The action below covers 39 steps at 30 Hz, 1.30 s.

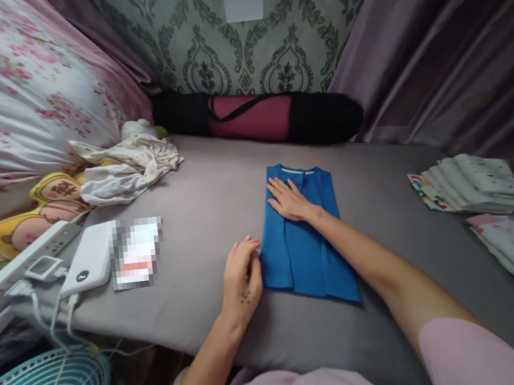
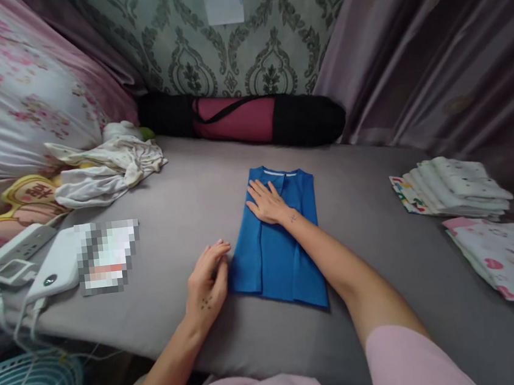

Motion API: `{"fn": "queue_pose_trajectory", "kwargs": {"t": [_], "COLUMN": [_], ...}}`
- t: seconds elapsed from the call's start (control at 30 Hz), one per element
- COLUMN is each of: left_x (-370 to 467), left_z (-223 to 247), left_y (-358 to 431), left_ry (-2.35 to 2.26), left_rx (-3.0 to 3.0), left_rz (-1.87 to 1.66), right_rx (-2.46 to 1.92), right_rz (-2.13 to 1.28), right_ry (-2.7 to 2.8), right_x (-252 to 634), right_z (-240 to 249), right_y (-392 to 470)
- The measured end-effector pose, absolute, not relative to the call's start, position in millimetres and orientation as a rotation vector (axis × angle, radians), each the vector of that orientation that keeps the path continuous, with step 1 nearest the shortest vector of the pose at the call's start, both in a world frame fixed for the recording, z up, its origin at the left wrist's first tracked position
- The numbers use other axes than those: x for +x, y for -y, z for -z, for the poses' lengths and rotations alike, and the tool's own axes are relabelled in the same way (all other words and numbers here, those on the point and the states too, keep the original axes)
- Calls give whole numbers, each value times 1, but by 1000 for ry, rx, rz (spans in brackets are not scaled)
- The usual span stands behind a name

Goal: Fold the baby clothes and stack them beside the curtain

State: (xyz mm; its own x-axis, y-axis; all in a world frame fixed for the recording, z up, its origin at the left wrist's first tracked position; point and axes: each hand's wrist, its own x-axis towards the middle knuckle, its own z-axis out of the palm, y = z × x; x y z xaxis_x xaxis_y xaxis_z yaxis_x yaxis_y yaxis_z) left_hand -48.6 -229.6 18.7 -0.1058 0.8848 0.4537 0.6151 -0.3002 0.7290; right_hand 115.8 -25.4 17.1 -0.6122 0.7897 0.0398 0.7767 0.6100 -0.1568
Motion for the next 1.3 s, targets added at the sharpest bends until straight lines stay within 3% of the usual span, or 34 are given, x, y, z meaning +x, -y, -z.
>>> {"fn": "queue_pose_trajectory", "kwargs": {"t": [0.7, 0.9, 0.97, 1.13, 1.3], "left_x": [-57, -61, -66, -66, -45], "left_z": [-20, -29, -33, -35, -21], "left_y": [229, 231, 225, 188, 164], "left_ry": [-1732, -1717, -1600, -1341, -1341], "left_rx": [1428, 1595, 1847, 2465, 2610], "left_rz": [-1471, -1215, -1109, -787, -271], "right_rx": [-623, -375, -538, -1554, -1783], "right_rz": [-644, -825, -737, -194, -266], "right_ry": [3010, 2969, 2846, 2326, 2437], "right_x": [117, 132, 148, 203, 218], "right_z": [-51, -76, -78, -46, -16], "right_y": [196, 235, 225, 174, 177]}}
